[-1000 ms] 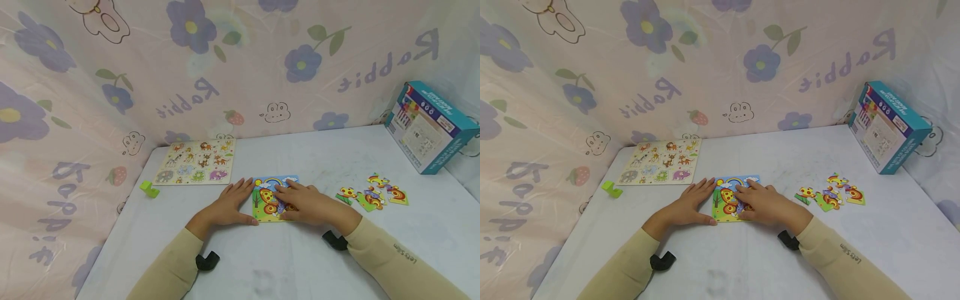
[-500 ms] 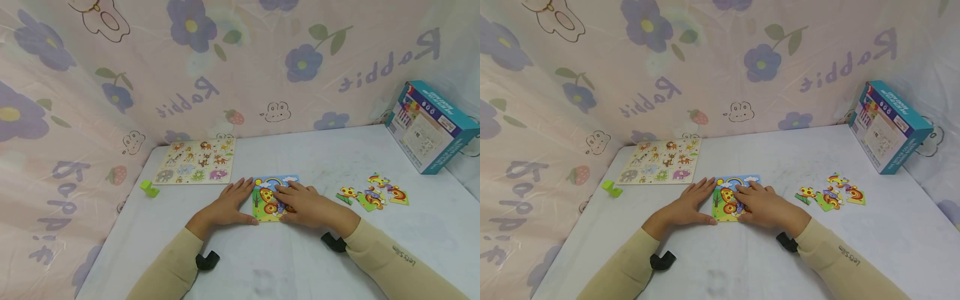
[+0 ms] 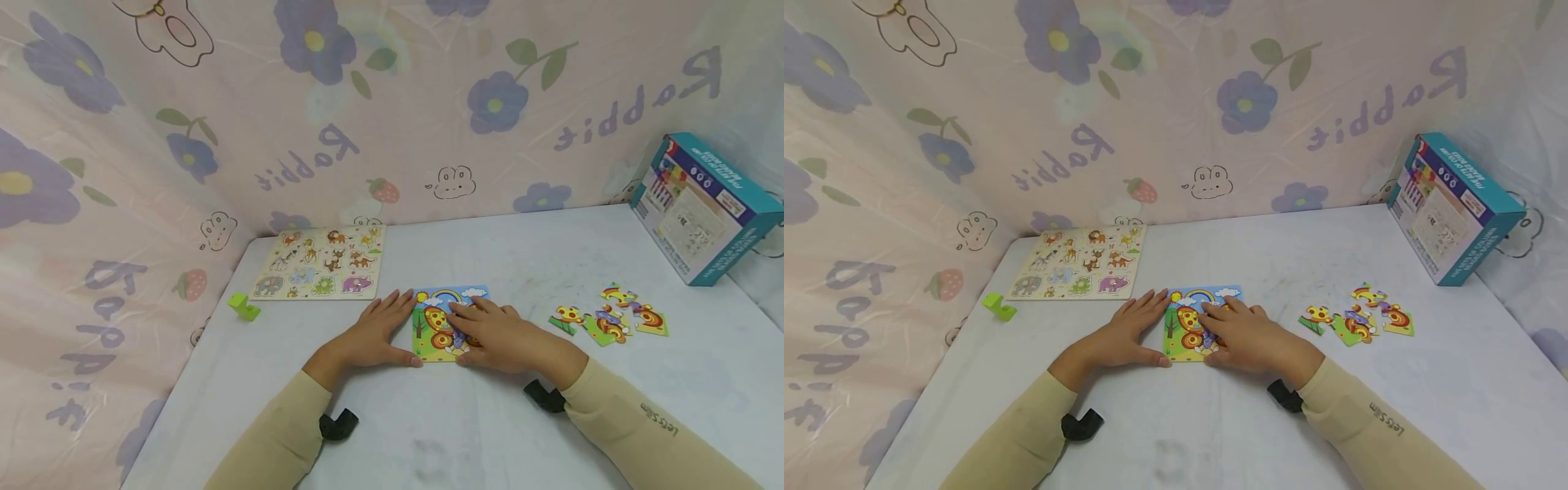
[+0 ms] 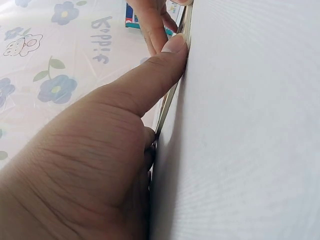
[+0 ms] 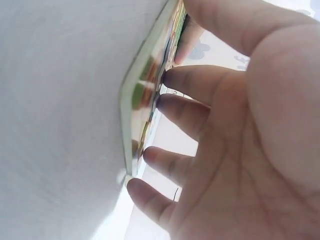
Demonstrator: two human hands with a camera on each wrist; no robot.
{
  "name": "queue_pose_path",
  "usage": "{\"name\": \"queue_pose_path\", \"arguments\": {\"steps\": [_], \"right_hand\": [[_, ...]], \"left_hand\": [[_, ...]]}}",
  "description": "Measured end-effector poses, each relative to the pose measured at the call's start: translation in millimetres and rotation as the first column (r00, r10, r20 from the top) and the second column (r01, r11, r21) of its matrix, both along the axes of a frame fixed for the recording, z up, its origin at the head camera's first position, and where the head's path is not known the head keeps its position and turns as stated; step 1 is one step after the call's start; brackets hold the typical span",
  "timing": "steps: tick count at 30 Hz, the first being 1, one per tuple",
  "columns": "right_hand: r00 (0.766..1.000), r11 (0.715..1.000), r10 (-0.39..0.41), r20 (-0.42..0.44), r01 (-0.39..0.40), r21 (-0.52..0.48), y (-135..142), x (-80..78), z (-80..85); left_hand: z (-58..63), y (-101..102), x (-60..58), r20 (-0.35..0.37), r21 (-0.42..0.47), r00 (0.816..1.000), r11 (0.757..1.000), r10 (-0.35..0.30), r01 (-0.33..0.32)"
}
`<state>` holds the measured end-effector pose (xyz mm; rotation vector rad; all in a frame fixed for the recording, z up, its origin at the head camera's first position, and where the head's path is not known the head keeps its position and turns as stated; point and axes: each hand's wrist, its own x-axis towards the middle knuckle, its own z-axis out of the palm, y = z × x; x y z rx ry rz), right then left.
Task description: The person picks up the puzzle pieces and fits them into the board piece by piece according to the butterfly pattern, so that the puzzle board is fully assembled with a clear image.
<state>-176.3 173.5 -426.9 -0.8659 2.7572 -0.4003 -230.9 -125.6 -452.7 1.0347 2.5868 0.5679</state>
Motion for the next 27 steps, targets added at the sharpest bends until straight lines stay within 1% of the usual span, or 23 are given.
{"name": "queue_pose_path", "arguments": {"steps": [3,6,9,12,15,18,22,27], "right_hand": [[1.0,1.0,-0.003,-0.004,0.003,-0.005,0,-0.8,-1.0],[1.0,0.999,-0.012,0.003,0.012,-0.045,0,-1.9,-2.0],[0.999,0.992,-0.026,0.022,0.029,-0.124,4,-3.0,-2.8],[0.999,0.972,-0.038,0.039,0.046,-0.232,10,-4.3,-1.6],[0.996,0.935,-0.06,0.068,0.08,-0.344,19,-3.8,1.7],[0.991,0.892,-0.088,0.105,0.125,-0.434,31,-1.5,6.2],[0.985,0.834,-0.115,0.131,0.168,-0.525,50,3.0,9.9],[0.98,0.766,-0.155,0.122,0.197,-0.612,78,7.7,9.9]], "left_hand": [[0.8,0,-0.7,0.0,0.002,1.0,1.0,0.0,0.0],[0.7,-1,-0.4,0.003,0.007,1.0,1.0,-0.001,0.001],[-0.5,-2,0.0,0.002,0.003,1.0,1.0,-0.003,0.003],[-2.7,-3,-0.4,-0.001,-0.005,1.0,1.0,-0.002,0.002],[-4.8,-2,-0.8,-0.002,-0.003,1.0,1.0,-0.001,0.001],[-4.8,-2,-0.8,-0.002,0.0,1.0,1.0,0.001,-0.001],[-3.5,-2,-0.3,0.0,-0.005,1.0,1.0,0.004,-0.004],[-2.8,-2,0.0,0.007,-0.006,1.0,1.0,0.008,-0.008]]}}
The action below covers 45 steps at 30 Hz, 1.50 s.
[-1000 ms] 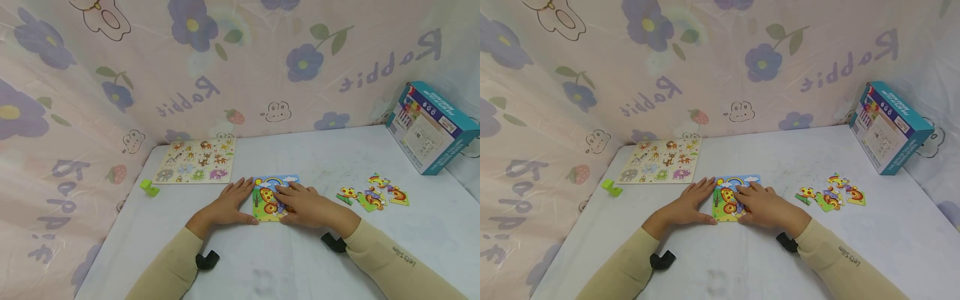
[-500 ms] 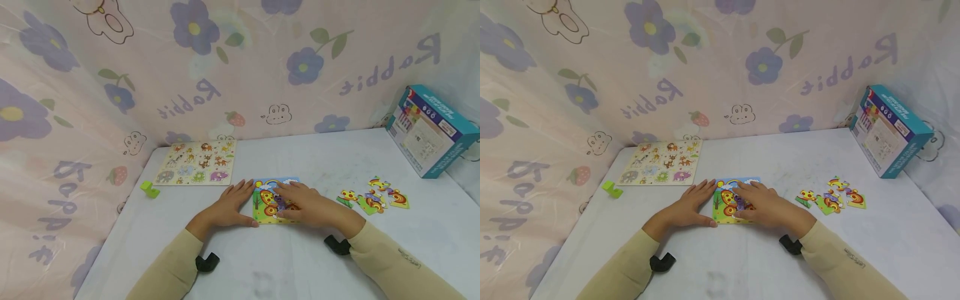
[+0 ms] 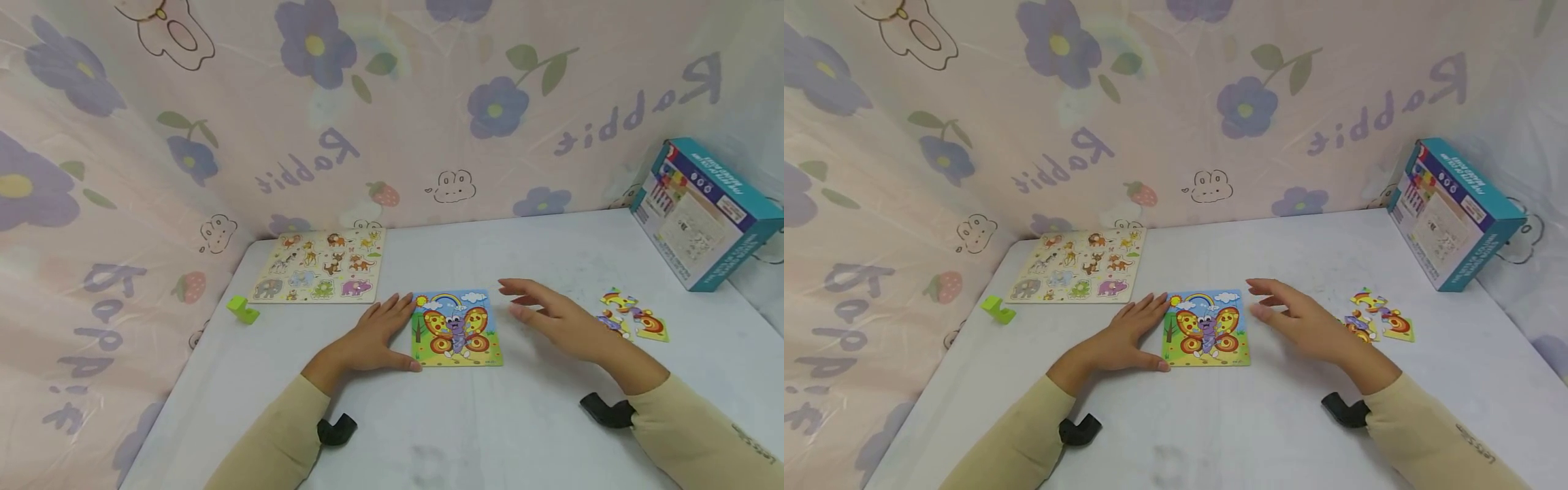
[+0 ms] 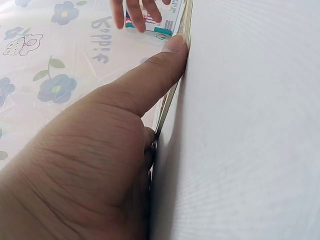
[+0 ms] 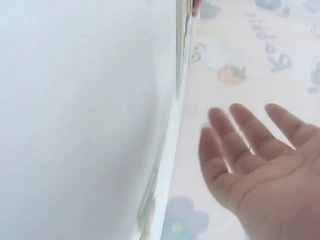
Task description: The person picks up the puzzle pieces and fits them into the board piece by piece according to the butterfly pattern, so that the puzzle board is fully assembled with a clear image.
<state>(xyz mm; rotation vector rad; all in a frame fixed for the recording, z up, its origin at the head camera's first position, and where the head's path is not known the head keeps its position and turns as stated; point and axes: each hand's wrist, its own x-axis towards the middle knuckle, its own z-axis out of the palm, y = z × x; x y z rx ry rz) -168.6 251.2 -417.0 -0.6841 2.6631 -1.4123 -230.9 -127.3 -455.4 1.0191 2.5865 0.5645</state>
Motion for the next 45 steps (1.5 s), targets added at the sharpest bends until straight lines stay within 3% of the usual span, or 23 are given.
{"name": "queue_pose_path", "arguments": {"steps": [11,18,21,24,28,32,36,40,45], "right_hand": [[0.997,0.982,-0.069,-0.018,0.064,-0.178,60,10.4,-3.3],[0.997,0.948,-0.08,-0.004,0.075,-0.309,87,7.7,-13.3],[0.995,0.946,-0.104,0.006,0.101,-0.309,94,8.0,-16.1],[0.986,0.957,-0.166,0.026,0.167,-0.238,98,8.5,-18.9],[0.972,0.973,-0.218,0.091,0.224,-0.057,102,6.3,-22.9],[0.981,0.976,-0.175,0.082,0.162,0.143,103,2.2,-28.3],[0.993,0.959,-0.119,0.003,0.114,0.261,100,1.5,-31.5],[0.994,0.935,-0.101,-0.051,0.112,0.336,94,3.0,-30.1],[0.994,0.944,-0.094,-0.055,0.107,0.312,89,1.9,-29.9]], "left_hand": [[1.1,1,1.8,0.014,0.006,1.0,1.0,0.0,0.0],[1.8,0,-0.5,-0.008,-0.005,1.0,1.0,0.001,-0.001],[1.0,0,-1.2,-0.01,0.001,1.0,1.0,-0.007,0.007],[-0.2,0,-1.6,-0.012,0.001,1.0,1.0,-0.008,0.008],[-2.5,0,-1.8,-0.01,-0.003,1.0,1.0,-0.001,0.001],[-2.5,0,-1.8,-0.007,-0.003,1.0,1.0,-0.001,0.001],[-1.3,1,-1.9,-0.006,-0.005,1.0,1.0,-0.001,0.001],[-2.1,1,-2.4,-0.008,-0.012,1.0,1.0,0.0,-0.001],[-1.5,1,-2.0,-0.009,-0.016,1.0,1.0,0.004,-0.004]]}}
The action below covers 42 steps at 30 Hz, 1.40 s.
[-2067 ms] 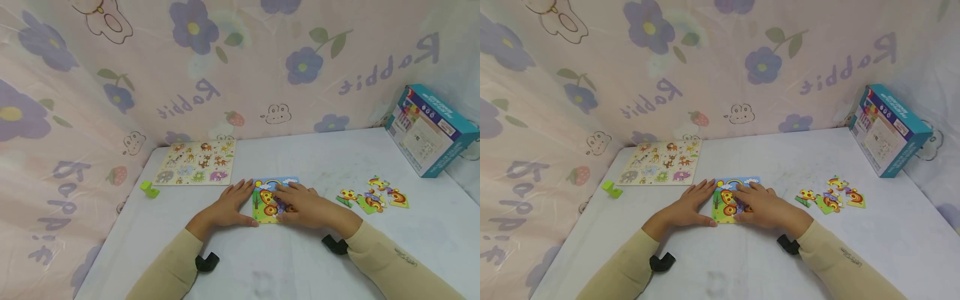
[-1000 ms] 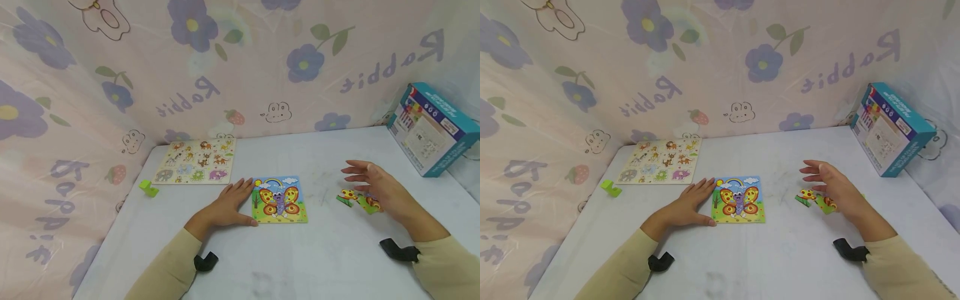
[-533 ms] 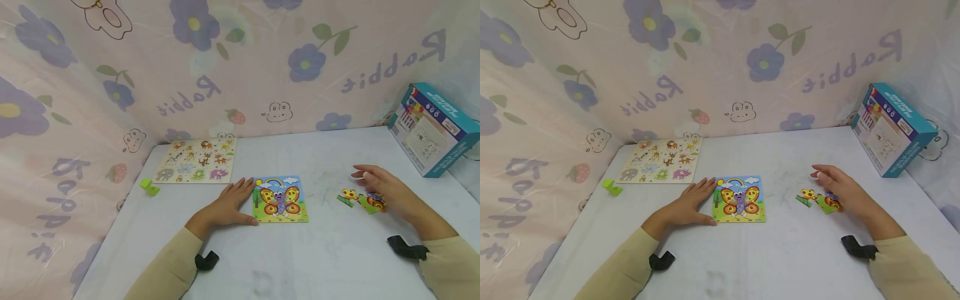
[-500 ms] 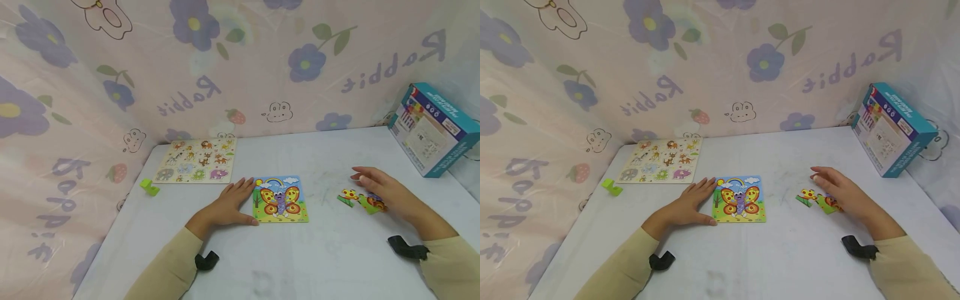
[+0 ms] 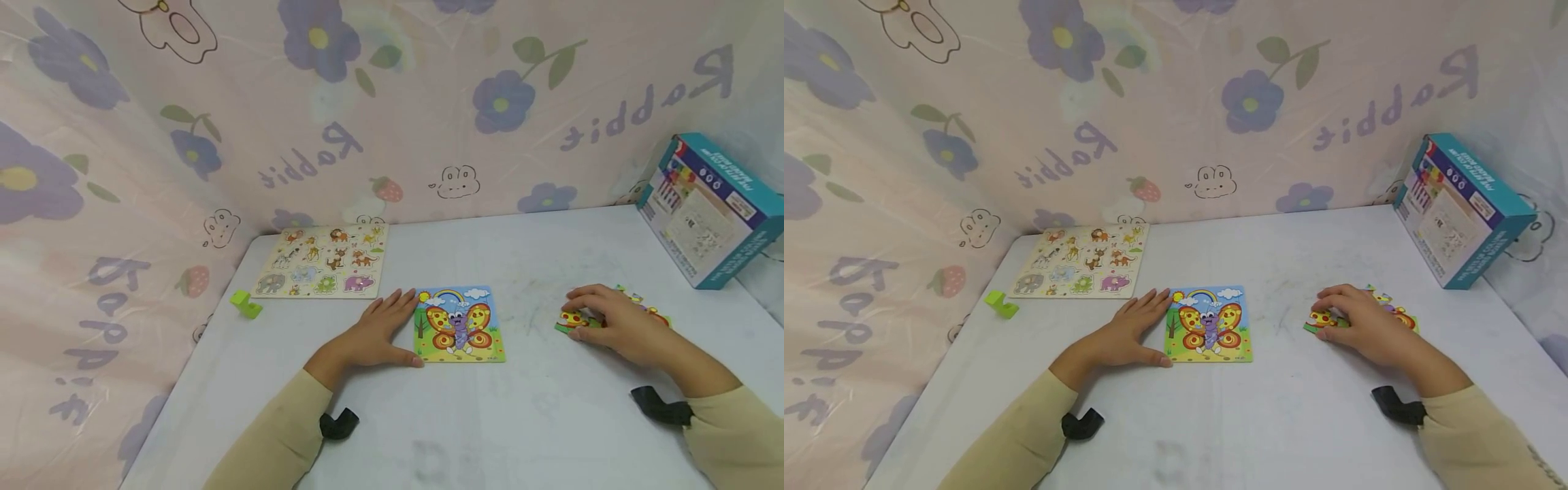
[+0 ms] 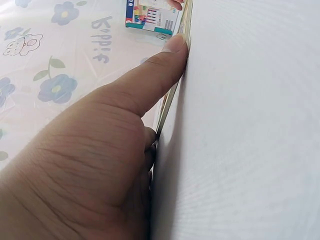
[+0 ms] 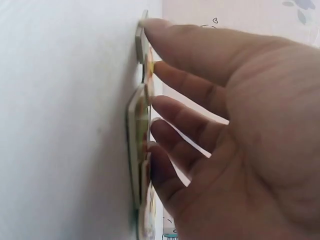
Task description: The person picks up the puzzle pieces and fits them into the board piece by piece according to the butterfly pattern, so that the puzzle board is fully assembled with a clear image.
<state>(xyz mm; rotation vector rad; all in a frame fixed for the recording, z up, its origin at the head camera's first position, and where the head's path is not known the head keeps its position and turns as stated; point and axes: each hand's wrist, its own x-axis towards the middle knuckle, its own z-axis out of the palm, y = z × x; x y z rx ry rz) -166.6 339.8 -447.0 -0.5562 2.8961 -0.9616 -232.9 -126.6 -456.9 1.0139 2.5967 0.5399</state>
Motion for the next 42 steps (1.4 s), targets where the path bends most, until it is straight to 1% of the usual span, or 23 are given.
{"name": "queue_pose_path", "arguments": {"steps": [3,7,9,12,15,17,19,22,23,25,27,33,36,38,42], "right_hand": [[1.0,1.0,-0.012,-0.003,0.012,-0.002,-4,-0.9,1.3],[0.998,0.998,-0.061,-0.002,0.061,0.003,-12,0.0,5.0],[0.996,0.997,-0.083,-0.018,0.082,-0.014,-17,1.7,7.1],[0.992,0.991,-0.11,-0.062,0.105,-0.077,-26,5.4,9.0],[0.989,0.98,-0.13,-0.071,0.118,-0.158,-37,8.2,8.1],[0.992,0.966,-0.124,-0.031,0.114,-0.231,-46,9.0,6.6],[0.995,0.945,-0.091,0.026,0.095,-0.312,-58,9.0,4.6],[0.994,0.897,-0.023,0.105,0.066,-0.436,-78,8.7,2.9],[0.993,0.884,-0.004,0.119,0.059,-0.463,-85,8.0,2.6],[0.989,0.859,0.027,0.143,0.05,-0.509,-99,5.9,2.0],[0.985,0.84,0.044,0.166,0.053,-0.54,-112,2.0,1.9],[0.965,0.803,0.081,0.25,0.085,-0.59,-143,-12.5,-1.3],[0.964,0.8,0.078,0.256,0.093,-0.593,-158,-19.7,-3.9],[0.968,0.802,0.065,0.242,0.094,-0.589,-166,-23.9,-5.3],[0.974,0.818,0.041,0.221,0.095,-0.568,-182,-29.5,-7.0]], "left_hand": [[-0.3,-1,0.5,0.002,-0.001,1.0,1.0,0.003,-0.003],[-0.4,-1,0.4,0.004,0.006,1.0,1.0,0.001,-0.001],[-0.3,-1,0.0,0.003,0.004,1.0,1.0,-0.001,0.001],[-0.6,0,-0.8,0.0,-0.002,1.0,1.0,-0.002,0.002],[-1.5,-1,-1.9,-0.006,-0.007,1.0,1.0,-0.004,0.004],[-1.4,-1,-1.9,-0.003,-0.01,1.0,1.0,-0.004,0.004],[-1.2,-1,-1.7,0.002,-0.007,1.0,1.0,-0.004,0.004],[-1.2,-1,-1.2,0.006,-0.014,1.0,1.0,-0.001,0.001],[-1.0,-1,-1.2,0.006,-0.016,1.0,1.0,-0.001,0.001],[-0.8,-1,-1.4,0.001,-0.02,1.0,1.0,-0.002,0.002],[-0.1,-1,-1.7,-0.004,-0.016,1.0,1.0,-0.003,0.003],[1.7,1,-1.8,0.007,-0.007,1.0,1.0,-0.002,0.002],[1.2,1,-1.8,0.012,-0.017,1.0,1.0,0.004,-0.003],[1.1,1,-2.0,0.01,-0.019,1.0,1.0,0.005,-0.005],[1.1,0,-1.8,0.005,-0.007,1.0,1.0,0.001,-0.001]]}}
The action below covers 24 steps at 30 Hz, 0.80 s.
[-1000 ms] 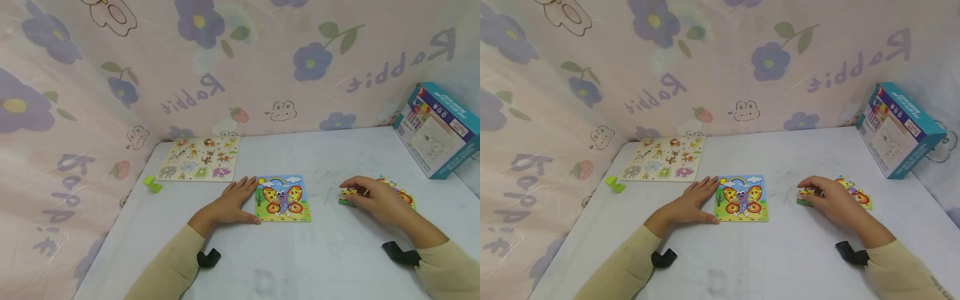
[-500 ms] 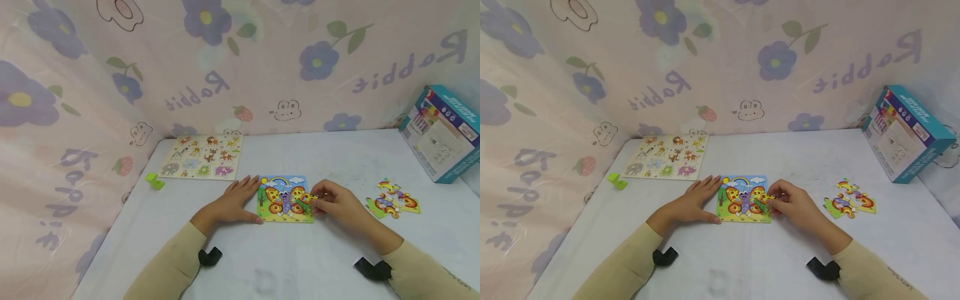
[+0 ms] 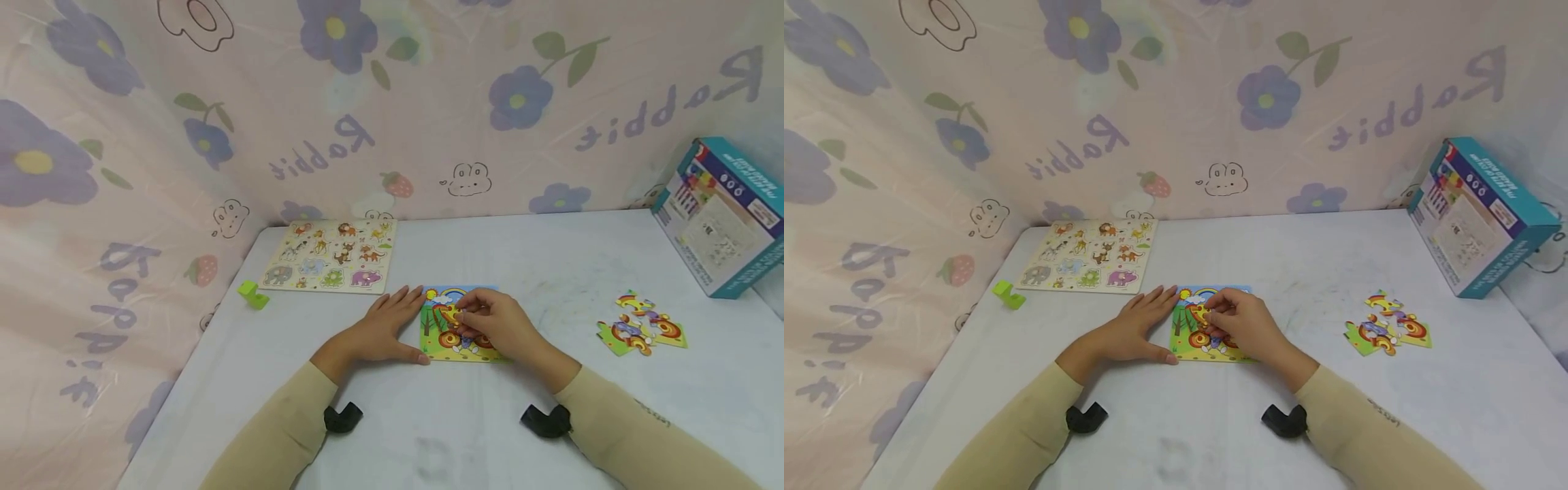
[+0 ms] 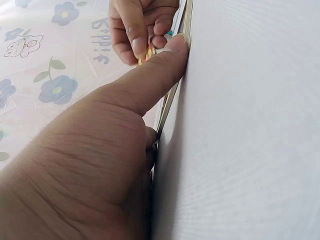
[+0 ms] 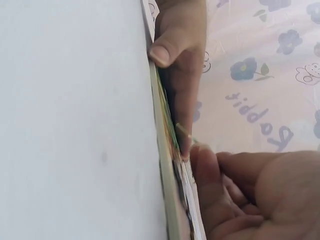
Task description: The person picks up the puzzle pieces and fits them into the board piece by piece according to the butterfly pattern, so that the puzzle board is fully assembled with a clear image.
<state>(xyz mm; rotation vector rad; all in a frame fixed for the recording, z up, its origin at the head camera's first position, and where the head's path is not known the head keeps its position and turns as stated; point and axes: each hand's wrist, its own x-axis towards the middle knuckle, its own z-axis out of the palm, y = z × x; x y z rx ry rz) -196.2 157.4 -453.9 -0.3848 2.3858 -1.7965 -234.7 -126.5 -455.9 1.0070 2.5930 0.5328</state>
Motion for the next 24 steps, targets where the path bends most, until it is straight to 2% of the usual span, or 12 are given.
{"name": "queue_pose_path", "arguments": {"steps": [7,11,14,16,18,20,22,23,24], "right_hand": [[1.0,0.999,-0.009,0.021,0.008,0.053,-17,-0.4,1.2],[0.999,0.983,-0.017,-0.043,0.025,0.183,-19,2.1,2.5],[0.993,0.957,-0.01,-0.121,0.044,0.286,-18,4.5,3.2],[0.98,0.938,0.025,-0.195,0.044,0.343,-16,6.9,5.1],[0.947,0.901,0.112,-0.303,0.032,0.432,-16,9.6,7.1],[0.891,0.841,0.24,-0.384,0.006,0.541,-16,13.4,9.7],[0.838,0.769,0.362,-0.409,-0.02,0.639,-16,17.7,11.2],[0.821,0.733,0.407,-0.401,-0.031,0.68,-16,20.0,11.4],[0.817,0.7,0.436,-0.377,-0.044,0.713,-16,22.4,11.5]], "left_hand": [[0.8,0,0.4,0.005,0.013,1.0,1.0,-0.006,0.006],[0.2,0,0.1,0.004,0.009,1.0,1.0,-0.005,0.005],[-1.2,0,-0.2,-0.003,0.007,1.0,1.0,-0.006,0.006],[-1.5,0,0.0,-0.004,0.005,1.0,1.0,-0.006,0.006],[-1.1,0,0.4,-0.004,0.007,1.0,1.0,-0.006,0.006],[-0.2,-1,0.9,-0.004,0.008,1.0,1.0,-0.007,0.007],[0.2,-1,1.1,-0.008,0.005,1.0,1.0,-0.01,0.01],[0.3,-1,1.2,-0.009,0.004,1.0,1.0,-0.01,0.01],[0.3,-1,1.2,-0.011,0.002,1.0,1.0,-0.011,0.011]]}}
